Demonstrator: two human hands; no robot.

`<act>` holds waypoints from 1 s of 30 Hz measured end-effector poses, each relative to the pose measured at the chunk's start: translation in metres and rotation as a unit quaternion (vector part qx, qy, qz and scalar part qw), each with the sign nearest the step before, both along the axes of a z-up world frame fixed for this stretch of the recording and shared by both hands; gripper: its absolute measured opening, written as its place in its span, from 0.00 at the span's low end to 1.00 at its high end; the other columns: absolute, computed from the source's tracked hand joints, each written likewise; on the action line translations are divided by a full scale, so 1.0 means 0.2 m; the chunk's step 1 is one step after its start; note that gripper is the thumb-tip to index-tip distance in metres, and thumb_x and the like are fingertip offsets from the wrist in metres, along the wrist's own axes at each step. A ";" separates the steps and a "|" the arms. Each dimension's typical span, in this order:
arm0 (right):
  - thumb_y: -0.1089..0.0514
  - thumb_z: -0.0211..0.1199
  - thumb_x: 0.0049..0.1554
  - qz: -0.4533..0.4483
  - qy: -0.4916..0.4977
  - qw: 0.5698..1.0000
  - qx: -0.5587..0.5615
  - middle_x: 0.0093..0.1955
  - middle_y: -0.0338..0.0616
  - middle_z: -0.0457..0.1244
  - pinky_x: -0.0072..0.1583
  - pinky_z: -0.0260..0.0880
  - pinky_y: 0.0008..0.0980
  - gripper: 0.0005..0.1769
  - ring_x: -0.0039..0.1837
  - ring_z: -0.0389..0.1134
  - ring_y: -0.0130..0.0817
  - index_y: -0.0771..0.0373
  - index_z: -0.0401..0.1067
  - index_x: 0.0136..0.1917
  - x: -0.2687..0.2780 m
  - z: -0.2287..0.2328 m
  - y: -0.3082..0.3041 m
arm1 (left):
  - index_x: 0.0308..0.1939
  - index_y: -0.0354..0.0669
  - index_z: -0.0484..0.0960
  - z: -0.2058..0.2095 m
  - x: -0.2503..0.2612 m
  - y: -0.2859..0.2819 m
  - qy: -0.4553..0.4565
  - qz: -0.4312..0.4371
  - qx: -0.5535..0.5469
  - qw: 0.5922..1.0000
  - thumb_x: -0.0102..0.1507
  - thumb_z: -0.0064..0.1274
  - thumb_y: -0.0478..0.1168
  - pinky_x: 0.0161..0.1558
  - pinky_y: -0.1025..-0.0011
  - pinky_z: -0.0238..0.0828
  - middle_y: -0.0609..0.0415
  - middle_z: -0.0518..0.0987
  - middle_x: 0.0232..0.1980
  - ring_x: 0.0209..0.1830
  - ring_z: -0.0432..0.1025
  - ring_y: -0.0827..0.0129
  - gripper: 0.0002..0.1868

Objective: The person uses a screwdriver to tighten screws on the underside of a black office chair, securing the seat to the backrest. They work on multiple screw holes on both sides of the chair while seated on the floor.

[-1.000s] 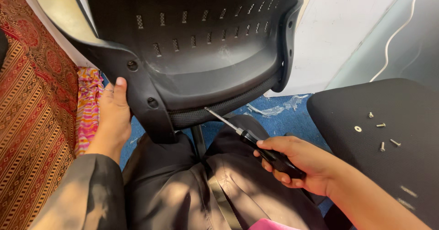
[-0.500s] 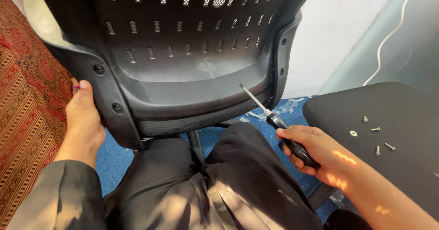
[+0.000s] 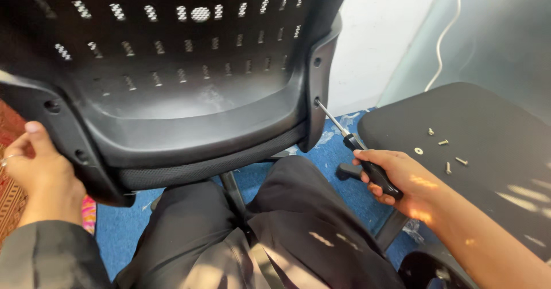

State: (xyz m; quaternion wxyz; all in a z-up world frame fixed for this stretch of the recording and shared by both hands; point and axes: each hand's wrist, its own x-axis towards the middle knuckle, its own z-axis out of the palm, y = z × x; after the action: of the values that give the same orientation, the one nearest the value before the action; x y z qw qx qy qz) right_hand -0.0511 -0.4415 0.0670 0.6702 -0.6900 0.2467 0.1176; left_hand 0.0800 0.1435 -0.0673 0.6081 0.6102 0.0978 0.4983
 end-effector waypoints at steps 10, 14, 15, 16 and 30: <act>0.50 0.61 0.59 -0.034 0.009 0.999 0.034 0.29 0.42 0.59 0.24 0.48 0.25 0.14 0.25 0.55 0.26 0.64 0.70 0.44 0.00 -0.09 -0.07 | 0.41 0.35 0.81 0.46 -0.12 -0.59 -0.005 0.269 0.189 0.945 0.68 0.48 0.28 0.47 0.64 0.70 0.50 0.80 0.42 0.41 0.74 0.62 0.06; 0.51 0.62 0.58 -0.036 -0.011 0.996 0.084 0.30 0.40 0.60 0.25 0.49 0.25 0.13 0.27 0.57 0.26 0.64 0.68 0.42 0.01 -0.13 -0.11 | 0.45 0.39 0.80 0.42 -0.18 -1.23 -0.050 0.063 0.253 0.964 0.72 0.52 0.32 0.42 0.67 0.61 0.52 0.75 0.42 0.39 0.66 0.64 0.02; 0.52 0.63 0.58 -0.040 -0.017 0.994 0.096 0.31 0.40 0.61 0.25 0.50 0.25 0.13 0.28 0.57 0.25 0.64 0.68 0.42 0.01 -0.14 -0.12 | 0.43 0.41 0.80 0.42 -0.19 -1.38 -0.046 0.046 0.269 0.961 0.73 0.53 0.36 0.44 0.65 0.61 0.54 0.74 0.39 0.38 0.65 0.64 0.04; 0.53 0.63 0.57 -0.043 -0.017 0.994 0.103 0.32 0.40 0.61 0.26 0.51 0.25 0.12 0.28 0.58 0.26 0.64 0.68 0.42 0.01 -0.14 -0.13 | 0.41 0.41 0.81 0.42 -0.20 -1.53 0.012 -0.009 0.237 0.972 0.73 0.52 0.40 0.42 0.63 0.62 0.51 0.75 0.35 0.36 0.67 0.59 0.09; 0.60 0.58 0.54 0.046 -0.008 0.990 0.133 0.46 0.33 0.66 0.48 0.69 0.29 0.14 0.46 0.64 0.26 0.54 0.75 0.54 0.09 -0.28 -0.33 | 0.51 0.43 0.74 0.07 -0.12 -2.64 0.358 -0.644 -0.094 0.669 0.68 0.47 0.49 0.38 0.68 0.75 0.55 0.86 0.42 0.36 0.79 0.69 0.15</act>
State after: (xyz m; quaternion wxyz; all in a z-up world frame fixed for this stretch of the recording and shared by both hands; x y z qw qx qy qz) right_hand -0.0323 -0.5076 0.0110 0.7520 -0.6061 0.1913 0.1750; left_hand 0.0556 -0.3844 -0.0531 0.7507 0.5923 -0.0631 -0.2857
